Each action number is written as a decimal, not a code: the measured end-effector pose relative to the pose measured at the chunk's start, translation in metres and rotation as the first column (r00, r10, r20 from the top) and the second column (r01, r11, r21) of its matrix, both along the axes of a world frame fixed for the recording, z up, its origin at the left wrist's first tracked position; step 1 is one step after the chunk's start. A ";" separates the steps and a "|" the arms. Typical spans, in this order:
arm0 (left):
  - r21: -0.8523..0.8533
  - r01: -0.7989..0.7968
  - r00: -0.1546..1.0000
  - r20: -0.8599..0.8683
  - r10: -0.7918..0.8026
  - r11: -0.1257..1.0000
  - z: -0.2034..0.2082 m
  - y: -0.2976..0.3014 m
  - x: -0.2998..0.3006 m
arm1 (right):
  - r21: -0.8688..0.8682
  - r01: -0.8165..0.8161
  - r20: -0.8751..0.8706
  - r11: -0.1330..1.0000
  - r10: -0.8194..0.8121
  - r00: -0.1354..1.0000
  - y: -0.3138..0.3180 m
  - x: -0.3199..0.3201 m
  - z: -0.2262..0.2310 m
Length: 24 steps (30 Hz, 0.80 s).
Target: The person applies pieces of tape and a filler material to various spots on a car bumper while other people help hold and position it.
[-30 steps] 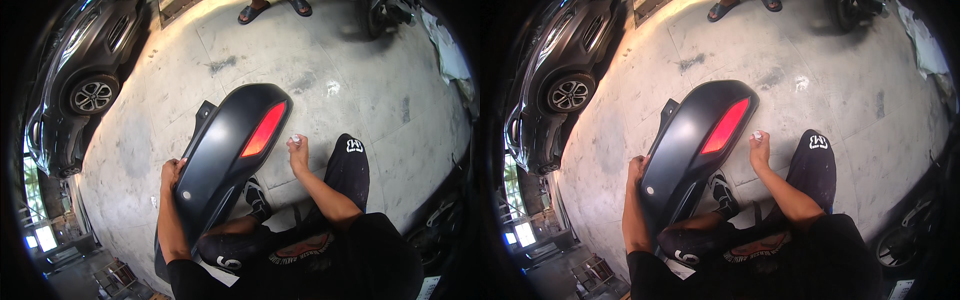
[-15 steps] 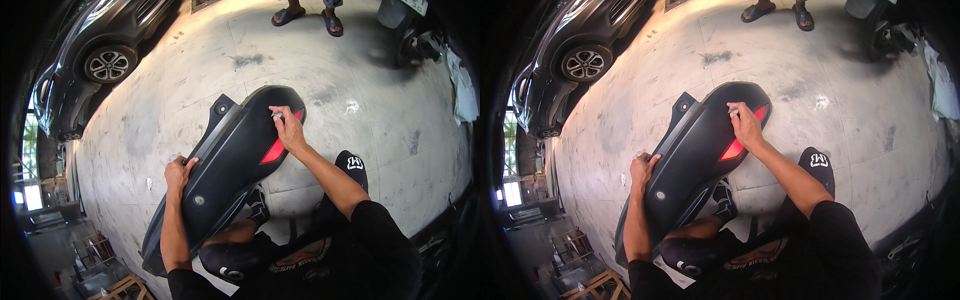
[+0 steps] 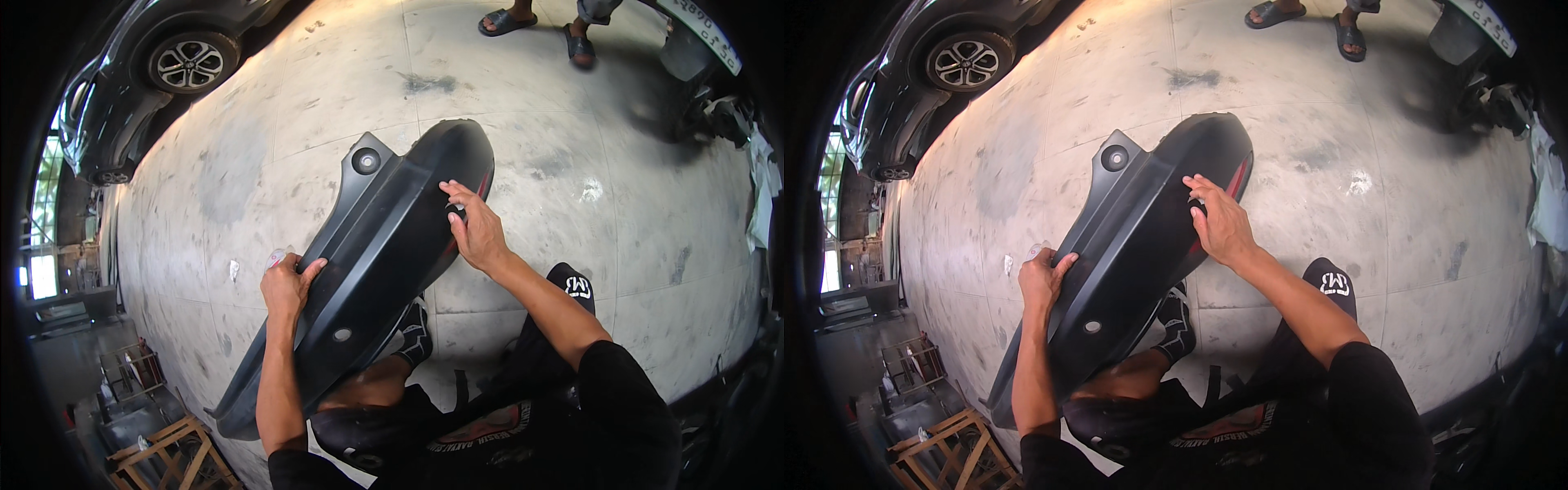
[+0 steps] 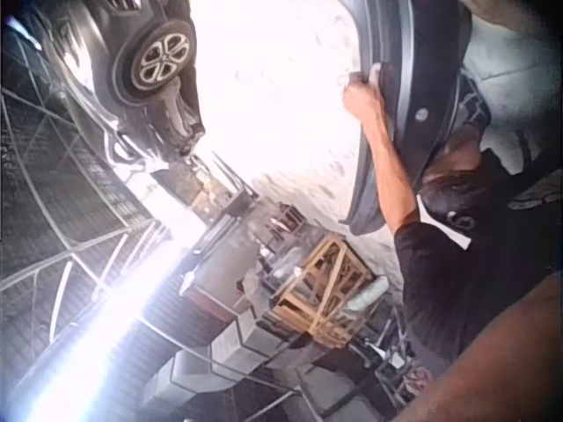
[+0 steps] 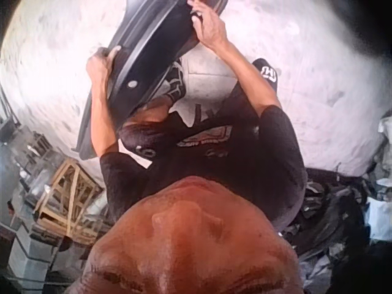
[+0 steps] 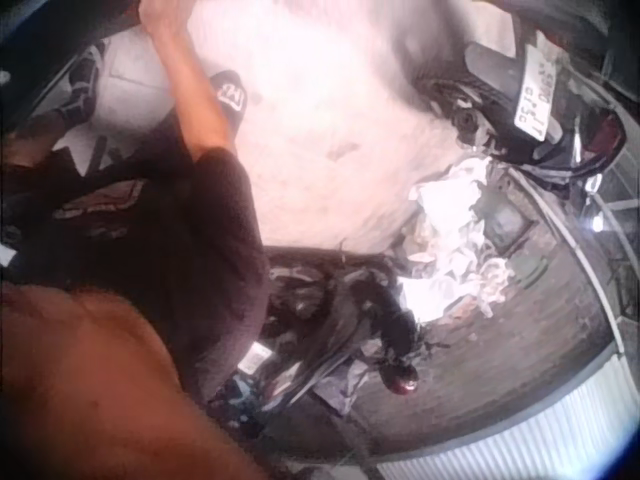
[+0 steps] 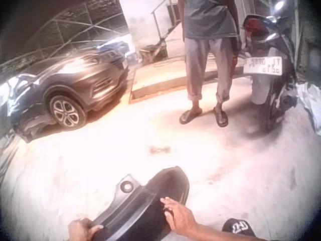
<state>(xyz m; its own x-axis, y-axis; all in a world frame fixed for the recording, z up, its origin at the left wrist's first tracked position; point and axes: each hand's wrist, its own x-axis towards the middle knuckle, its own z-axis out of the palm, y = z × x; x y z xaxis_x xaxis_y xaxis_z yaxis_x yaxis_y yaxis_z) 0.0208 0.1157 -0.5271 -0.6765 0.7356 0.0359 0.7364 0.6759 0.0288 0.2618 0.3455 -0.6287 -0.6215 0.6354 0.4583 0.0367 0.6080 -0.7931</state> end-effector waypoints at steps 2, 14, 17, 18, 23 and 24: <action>0.005 -0.043 0.999 0.016 0.043 0.999 -0.001 -0.008 0.001 | -0.049 -0.032 0.029 0.998 0.033 0.999 -0.006 -0.004 -0.004; -0.021 0.226 0.929 0.305 -0.209 0.974 -0.116 -0.017 0.036 | -0.362 0.140 0.161 0.922 -0.086 0.983 -0.003 -0.030 -0.042; 0.096 0.002 0.844 0.534 -0.053 0.995 -0.114 -0.022 0.016 | -0.491 0.164 0.206 0.855 -0.069 0.976 -0.029 -0.044 -0.066; 0.061 0.005 0.847 0.530 -0.036 0.998 -0.110 -0.023 0.015 | -0.558 0.173 0.234 0.812 -0.046 0.971 -0.042 -0.053 -0.071; 0.064 -0.125 0.646 0.763 0.032 0.990 -0.086 -0.042 -0.004 | -0.662 0.074 0.053 0.746 -0.051 0.997 -0.086 -0.075 -0.084; -0.003 -0.161 0.598 0.795 0.100 0.987 -0.075 -0.051 -0.010 | -0.645 0.041 0.023 0.763 -0.035 0.999 -0.089 -0.074 -0.075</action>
